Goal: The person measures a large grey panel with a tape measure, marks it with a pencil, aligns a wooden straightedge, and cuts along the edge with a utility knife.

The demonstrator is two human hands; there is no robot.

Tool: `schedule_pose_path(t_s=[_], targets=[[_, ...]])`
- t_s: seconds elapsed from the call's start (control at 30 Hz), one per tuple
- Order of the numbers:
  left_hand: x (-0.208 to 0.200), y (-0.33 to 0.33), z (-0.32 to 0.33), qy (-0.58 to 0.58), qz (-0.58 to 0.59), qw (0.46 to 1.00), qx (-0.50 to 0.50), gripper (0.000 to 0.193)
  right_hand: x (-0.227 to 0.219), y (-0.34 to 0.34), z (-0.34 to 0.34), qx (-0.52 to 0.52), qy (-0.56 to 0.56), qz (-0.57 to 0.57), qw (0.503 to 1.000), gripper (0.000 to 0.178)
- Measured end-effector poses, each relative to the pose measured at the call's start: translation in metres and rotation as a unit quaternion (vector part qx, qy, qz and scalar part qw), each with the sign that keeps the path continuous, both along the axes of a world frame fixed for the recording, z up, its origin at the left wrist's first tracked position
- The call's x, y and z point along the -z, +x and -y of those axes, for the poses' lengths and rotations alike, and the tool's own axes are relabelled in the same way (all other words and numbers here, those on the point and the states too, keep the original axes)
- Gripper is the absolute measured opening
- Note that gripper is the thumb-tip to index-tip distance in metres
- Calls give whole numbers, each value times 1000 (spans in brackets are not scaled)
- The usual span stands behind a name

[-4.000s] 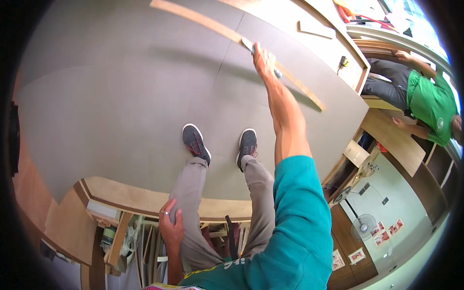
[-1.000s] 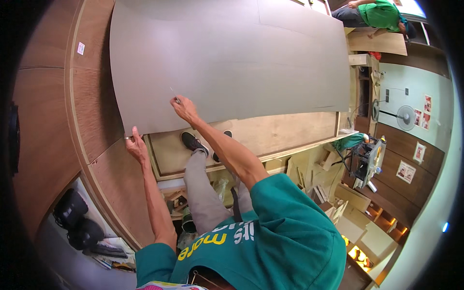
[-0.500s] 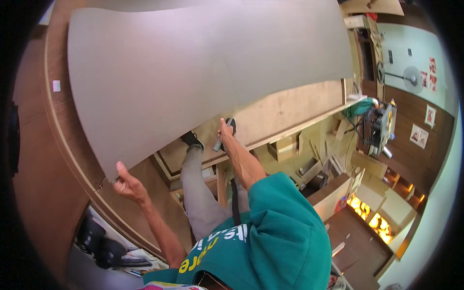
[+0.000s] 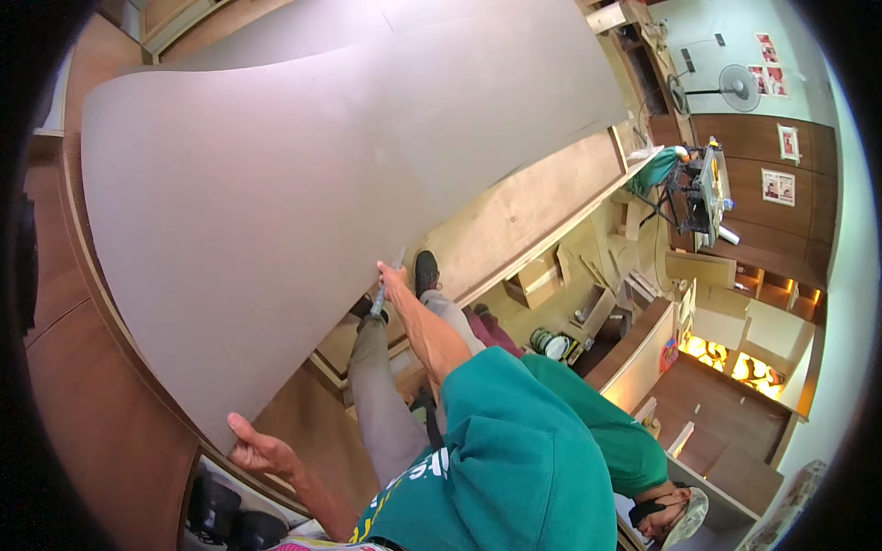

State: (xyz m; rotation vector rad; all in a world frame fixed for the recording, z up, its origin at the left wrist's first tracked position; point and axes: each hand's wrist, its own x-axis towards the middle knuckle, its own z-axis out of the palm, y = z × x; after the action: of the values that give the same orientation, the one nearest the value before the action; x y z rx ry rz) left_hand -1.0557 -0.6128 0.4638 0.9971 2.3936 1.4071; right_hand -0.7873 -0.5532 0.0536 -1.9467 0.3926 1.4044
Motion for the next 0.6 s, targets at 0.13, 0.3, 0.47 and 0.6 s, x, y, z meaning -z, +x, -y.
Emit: schedule_pose_path(t_s=[0.13,0.3,0.47,0.6], targets=[[-36,9,17,-42,19,999,-22,33,-10,3,3,-80,-13,-13,997,29],[-61,6,49,-47,14,997,-51,32,-46,-5,7,-116,-9,-48,992,28],[-88,13,79,-84,2,995,-45,32,-55,-1,28,-125,-14,-52,991,25],[-95,13,106,-90,13,996,-25,33,-67,8,58,-132,-39,-49,989,24]])
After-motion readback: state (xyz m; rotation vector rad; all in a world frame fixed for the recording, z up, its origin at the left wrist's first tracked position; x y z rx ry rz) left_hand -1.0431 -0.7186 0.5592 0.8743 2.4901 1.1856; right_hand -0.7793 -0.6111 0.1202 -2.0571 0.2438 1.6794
